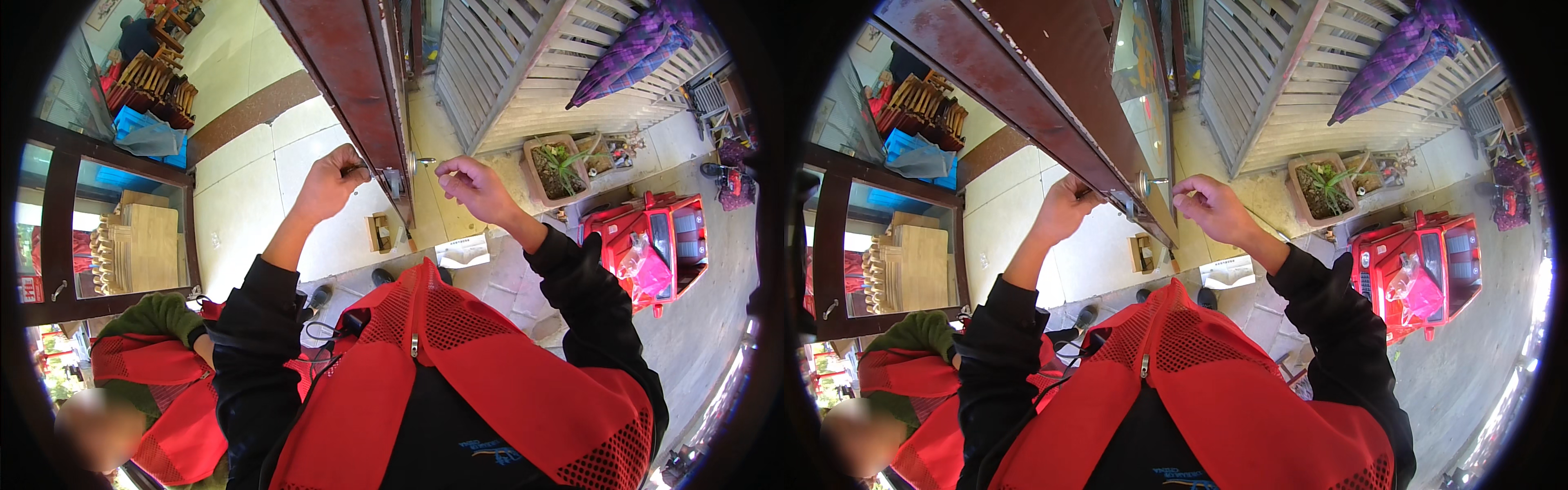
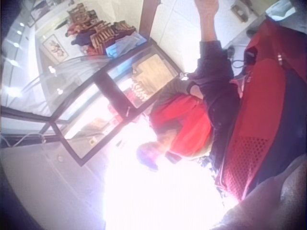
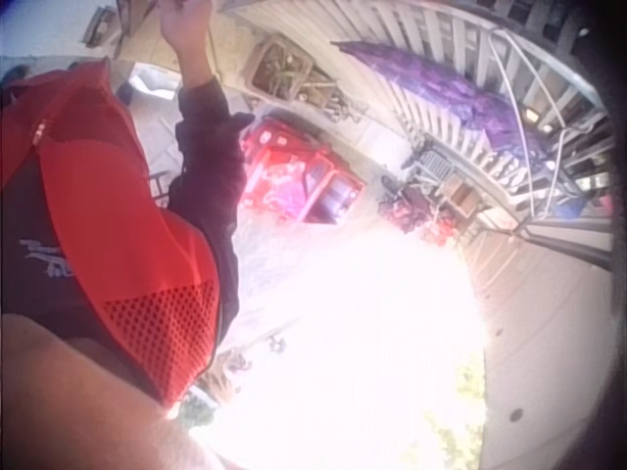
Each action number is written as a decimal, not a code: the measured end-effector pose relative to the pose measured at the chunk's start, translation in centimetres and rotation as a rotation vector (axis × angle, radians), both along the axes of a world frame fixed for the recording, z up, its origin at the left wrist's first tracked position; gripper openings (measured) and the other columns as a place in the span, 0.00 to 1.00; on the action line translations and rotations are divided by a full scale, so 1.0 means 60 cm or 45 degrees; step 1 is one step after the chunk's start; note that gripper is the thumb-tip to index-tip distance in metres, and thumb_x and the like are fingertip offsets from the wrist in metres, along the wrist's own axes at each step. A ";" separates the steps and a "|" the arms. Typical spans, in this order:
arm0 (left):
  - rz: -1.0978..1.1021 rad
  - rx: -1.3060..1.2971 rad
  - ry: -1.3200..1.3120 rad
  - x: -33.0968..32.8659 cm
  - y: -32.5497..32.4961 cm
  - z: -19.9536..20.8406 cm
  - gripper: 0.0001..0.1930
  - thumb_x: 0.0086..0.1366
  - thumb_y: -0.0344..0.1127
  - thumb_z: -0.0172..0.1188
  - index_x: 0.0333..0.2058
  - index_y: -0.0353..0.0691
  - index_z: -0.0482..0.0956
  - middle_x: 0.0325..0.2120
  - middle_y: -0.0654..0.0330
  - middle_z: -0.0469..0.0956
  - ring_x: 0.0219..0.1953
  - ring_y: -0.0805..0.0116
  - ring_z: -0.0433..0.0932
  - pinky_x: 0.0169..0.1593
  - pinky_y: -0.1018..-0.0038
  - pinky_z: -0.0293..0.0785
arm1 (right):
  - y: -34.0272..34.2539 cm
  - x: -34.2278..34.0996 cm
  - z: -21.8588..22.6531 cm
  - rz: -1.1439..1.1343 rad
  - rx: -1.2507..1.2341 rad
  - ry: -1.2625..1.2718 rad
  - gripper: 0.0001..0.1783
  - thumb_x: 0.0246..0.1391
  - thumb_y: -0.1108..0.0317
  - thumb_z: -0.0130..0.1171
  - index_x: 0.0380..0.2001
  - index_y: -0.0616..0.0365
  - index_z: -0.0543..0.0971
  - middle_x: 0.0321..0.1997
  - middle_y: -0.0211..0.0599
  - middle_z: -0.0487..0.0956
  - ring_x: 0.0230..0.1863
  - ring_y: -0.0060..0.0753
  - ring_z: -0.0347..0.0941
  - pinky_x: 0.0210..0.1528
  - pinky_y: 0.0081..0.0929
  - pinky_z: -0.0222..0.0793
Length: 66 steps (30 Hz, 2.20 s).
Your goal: The person manipulates a door lock mechanism using a key and small tools, repeatedly inserting and turning the key, then handling small components from a cardboard box. The person appears to be testing or adjusting the lock's internal parts while standing at the doorway.
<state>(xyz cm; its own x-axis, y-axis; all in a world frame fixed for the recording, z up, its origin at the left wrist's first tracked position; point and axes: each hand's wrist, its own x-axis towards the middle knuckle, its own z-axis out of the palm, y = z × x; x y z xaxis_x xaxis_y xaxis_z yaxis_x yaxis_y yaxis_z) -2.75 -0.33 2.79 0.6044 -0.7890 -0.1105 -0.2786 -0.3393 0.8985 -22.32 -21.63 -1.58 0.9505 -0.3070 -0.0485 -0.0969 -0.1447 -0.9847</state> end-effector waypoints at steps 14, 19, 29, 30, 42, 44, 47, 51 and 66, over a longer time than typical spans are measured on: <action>0.304 -0.048 1.119 -0.016 0.005 0.002 0.20 0.71 0.47 0.46 0.30 0.37 0.76 0.20 0.59 0.75 0.15 0.79 0.59 0.18 0.81 0.49 | 0.003 0.001 0.005 0.021 -0.005 -0.012 0.13 0.62 0.64 0.60 0.44 0.62 0.78 0.31 0.29 0.79 0.30 0.17 0.73 0.34 0.19 0.70; 0.291 -0.005 1.064 -0.004 0.000 0.012 0.20 0.71 0.49 0.49 0.28 0.39 0.74 0.20 0.62 0.72 0.16 0.78 0.61 0.17 0.81 0.51 | 0.008 -0.003 0.012 0.023 -0.006 0.020 0.13 0.62 0.64 0.59 0.44 0.62 0.78 0.31 0.30 0.79 0.31 0.19 0.75 0.35 0.19 0.71; 0.157 -0.038 0.944 0.010 0.010 0.017 0.09 0.67 0.38 0.57 0.30 0.39 0.75 0.22 0.65 0.73 0.19 0.78 0.64 0.20 0.81 0.55 | 0.006 -0.021 0.013 0.021 -0.024 0.009 0.13 0.62 0.64 0.59 0.44 0.62 0.78 0.34 0.32 0.79 0.32 0.20 0.75 0.36 0.20 0.71; 0.125 -0.031 0.831 0.009 0.013 0.018 0.08 0.67 0.34 0.57 0.32 0.36 0.75 0.24 0.64 0.74 0.22 0.76 0.67 0.24 0.79 0.61 | 0.005 -0.022 0.013 0.019 -0.016 0.021 0.13 0.62 0.64 0.59 0.44 0.62 0.78 0.34 0.32 0.79 0.32 0.20 0.75 0.36 0.21 0.71; 0.001 -0.152 -0.541 -0.014 0.006 -0.028 0.05 0.62 0.28 0.59 0.34 0.34 0.73 0.26 0.56 0.77 0.25 0.64 0.75 0.32 0.68 0.72 | 0.004 -0.019 0.002 0.027 -0.049 0.006 0.13 0.61 0.64 0.60 0.43 0.61 0.79 0.34 0.30 0.78 0.29 0.18 0.71 0.34 0.21 0.69; 0.067 -0.224 -0.181 -0.020 0.005 -0.025 0.05 0.64 0.30 0.58 0.33 0.34 0.73 0.25 0.58 0.76 0.24 0.67 0.74 0.29 0.71 0.70 | 0.004 -0.018 0.001 0.028 -0.044 0.014 0.12 0.61 0.64 0.60 0.43 0.61 0.79 0.34 0.30 0.78 0.29 0.18 0.72 0.34 0.21 0.69; 0.187 -0.240 0.541 -0.019 0.008 -0.010 0.09 0.67 0.35 0.55 0.33 0.34 0.74 0.25 0.61 0.76 0.23 0.73 0.72 0.24 0.76 0.65 | 0.004 -0.016 -0.001 0.035 -0.031 0.016 0.12 0.61 0.64 0.60 0.43 0.61 0.79 0.34 0.31 0.78 0.30 0.18 0.72 0.33 0.21 0.69; 0.206 -0.008 0.972 -0.006 0.009 0.004 0.14 0.70 0.43 0.52 0.34 0.37 0.74 0.25 0.61 0.76 0.22 0.78 0.69 0.19 0.80 0.58 | 0.005 -0.015 -0.006 0.043 -0.012 -0.008 0.12 0.62 0.64 0.60 0.42 0.61 0.79 0.33 0.31 0.78 0.30 0.18 0.73 0.33 0.21 0.69; 0.116 -0.317 -0.003 -0.010 0.009 -0.045 0.10 0.67 0.32 0.62 0.44 0.34 0.78 0.35 0.65 0.80 0.39 0.76 0.73 0.46 0.76 0.72 | 0.008 0.000 0.009 0.021 0.104 -0.082 0.17 0.64 0.55 0.56 0.41 0.61 0.77 0.31 0.31 0.78 0.28 0.20 0.74 0.31 0.21 0.69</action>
<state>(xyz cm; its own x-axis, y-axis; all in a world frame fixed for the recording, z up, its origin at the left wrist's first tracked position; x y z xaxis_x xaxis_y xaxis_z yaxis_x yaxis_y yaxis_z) -3.37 0.21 0.06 0.6739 -0.7342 0.0820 -0.2596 -0.1315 0.9567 -22.34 -21.16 -1.05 0.9573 -0.2890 -0.0116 -0.0316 -0.0646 -0.9974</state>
